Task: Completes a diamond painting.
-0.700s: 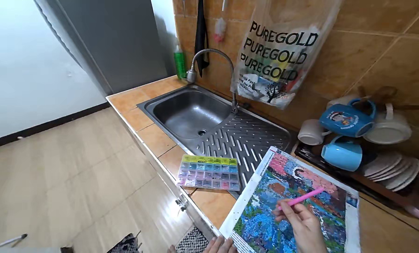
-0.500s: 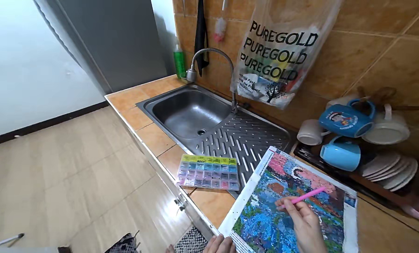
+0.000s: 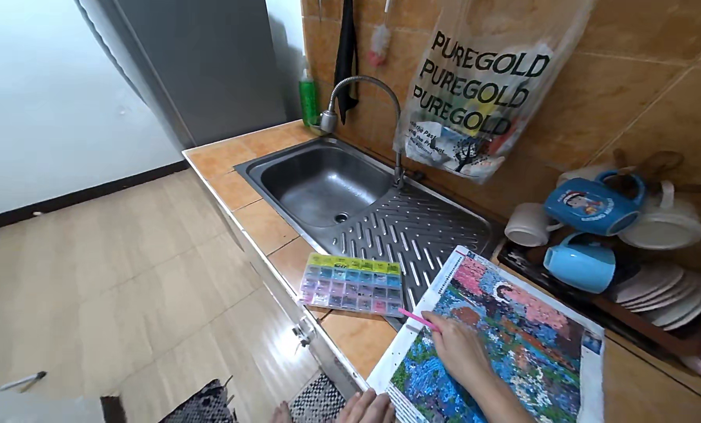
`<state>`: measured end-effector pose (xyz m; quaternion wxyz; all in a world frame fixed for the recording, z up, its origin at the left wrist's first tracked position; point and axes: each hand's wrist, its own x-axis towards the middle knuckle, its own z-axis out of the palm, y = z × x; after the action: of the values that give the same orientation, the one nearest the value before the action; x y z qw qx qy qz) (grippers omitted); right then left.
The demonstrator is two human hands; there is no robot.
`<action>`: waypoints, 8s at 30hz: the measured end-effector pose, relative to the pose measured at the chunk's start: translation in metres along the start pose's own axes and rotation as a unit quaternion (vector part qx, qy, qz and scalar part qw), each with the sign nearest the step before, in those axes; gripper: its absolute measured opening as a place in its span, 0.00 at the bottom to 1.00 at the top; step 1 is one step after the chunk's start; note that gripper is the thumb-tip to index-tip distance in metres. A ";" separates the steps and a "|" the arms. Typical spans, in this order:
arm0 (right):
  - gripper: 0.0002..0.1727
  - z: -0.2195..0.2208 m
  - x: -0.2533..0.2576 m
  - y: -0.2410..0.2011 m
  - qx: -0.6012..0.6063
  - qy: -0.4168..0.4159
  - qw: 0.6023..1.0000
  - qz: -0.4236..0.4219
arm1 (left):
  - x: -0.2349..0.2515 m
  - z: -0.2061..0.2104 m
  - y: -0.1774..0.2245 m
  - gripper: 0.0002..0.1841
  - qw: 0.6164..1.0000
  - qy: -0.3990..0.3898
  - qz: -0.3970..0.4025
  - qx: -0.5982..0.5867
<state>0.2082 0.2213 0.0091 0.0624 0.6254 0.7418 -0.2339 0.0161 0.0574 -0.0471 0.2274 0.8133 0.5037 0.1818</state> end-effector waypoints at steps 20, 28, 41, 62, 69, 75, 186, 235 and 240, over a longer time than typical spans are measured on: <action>0.26 0.015 -0.024 -0.021 -0.010 -0.057 0.998 -0.024 | -0.002 0.001 0.000 0.23 1.000 0.011 -0.004 -0.010; 0.28 0.004 -0.006 -0.009 -0.001 -0.022 1.000 0.013 | -0.002 0.003 -0.001 0.22 1.000 0.023 0.000 -0.001; 0.28 0.010 -0.016 -0.015 -0.074 -0.051 0.996 -0.007 | -0.002 0.004 -0.001 0.22 1.000 0.021 -0.005 0.001; 0.26 0.029 -0.036 -0.020 0.013 -0.046 0.996 -0.071 | -0.003 0.005 0.000 0.22 0.999 0.036 -0.002 0.003; 0.25 0.025 -0.032 -0.016 0.040 -0.014 0.998 -0.056 | -0.003 0.003 0.000 0.23 1.000 0.025 -0.006 -0.009; 0.22 0.031 -0.035 -0.012 0.107 0.011 0.990 -0.090 | -0.004 0.005 -0.001 0.24 0.999 0.032 -0.003 -0.005; 0.10 0.037 -0.011 0.014 0.689 0.188 0.699 0.033 | -0.006 0.015 -0.008 0.21 0.994 0.107 -0.028 0.025; 0.06 0.074 -0.042 0.006 0.502 0.293 0.804 -0.128 | -0.012 0.029 -0.014 0.26 0.983 0.158 -0.039 0.089; 0.10 0.091 -0.041 0.005 0.430 0.308 0.829 -0.181 | -0.012 0.031 -0.014 0.26 0.980 0.165 -0.044 0.104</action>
<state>0.2031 0.1462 -0.0565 -0.4879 0.4834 0.6470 -0.3312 0.0167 0.0462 -0.0810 0.0634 0.7684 0.5858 0.2497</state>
